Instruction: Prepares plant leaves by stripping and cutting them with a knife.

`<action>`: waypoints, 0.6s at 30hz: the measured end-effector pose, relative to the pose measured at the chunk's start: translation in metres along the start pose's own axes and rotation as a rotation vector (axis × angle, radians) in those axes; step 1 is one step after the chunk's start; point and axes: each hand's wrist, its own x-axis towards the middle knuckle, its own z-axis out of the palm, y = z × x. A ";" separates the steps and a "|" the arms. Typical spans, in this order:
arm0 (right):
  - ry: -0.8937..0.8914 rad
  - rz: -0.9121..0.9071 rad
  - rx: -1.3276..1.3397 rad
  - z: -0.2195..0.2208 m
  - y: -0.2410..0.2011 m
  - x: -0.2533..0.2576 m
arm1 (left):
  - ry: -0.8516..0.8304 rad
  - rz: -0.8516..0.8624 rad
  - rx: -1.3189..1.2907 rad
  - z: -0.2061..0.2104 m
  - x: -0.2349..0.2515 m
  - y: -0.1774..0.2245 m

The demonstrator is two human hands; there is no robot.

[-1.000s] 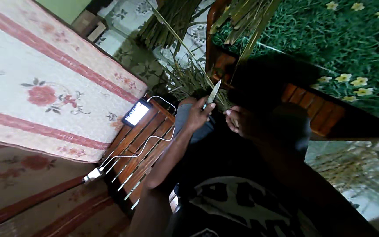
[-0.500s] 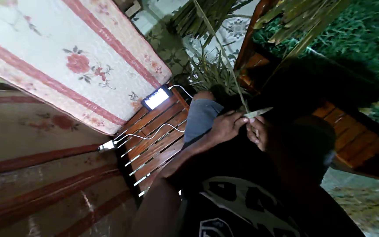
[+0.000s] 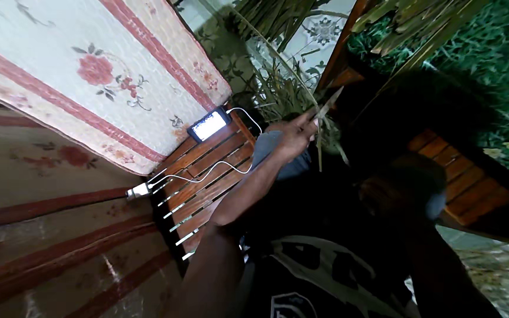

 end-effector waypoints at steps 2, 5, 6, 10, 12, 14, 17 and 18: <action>-0.013 -0.039 -0.010 -0.007 0.008 -0.006 | -0.004 -0.016 -0.142 -0.001 0.006 -0.003; 0.000 -0.015 -0.109 -0.015 0.011 -0.021 | 0.036 0.031 -0.307 -0.007 0.023 -0.009; 0.009 -0.006 -0.137 -0.019 0.013 -0.025 | 0.036 0.046 -0.334 -0.009 0.026 -0.008; -0.001 0.015 -0.162 -0.037 0.027 -0.037 | 0.023 0.034 -0.389 -0.005 0.021 0.000; -0.069 0.068 -0.153 -0.043 0.033 -0.038 | 0.022 -0.013 -0.381 0.004 0.009 0.005; -0.133 0.120 -0.168 -0.044 0.029 -0.036 | 0.019 0.031 -0.399 0.011 0.007 0.000; -0.128 0.071 -0.165 -0.035 0.013 -0.030 | 0.014 0.089 -0.343 0.028 0.003 -0.019; -0.097 0.039 -0.136 -0.031 0.006 -0.027 | 0.001 0.085 -0.302 0.038 -0.003 -0.024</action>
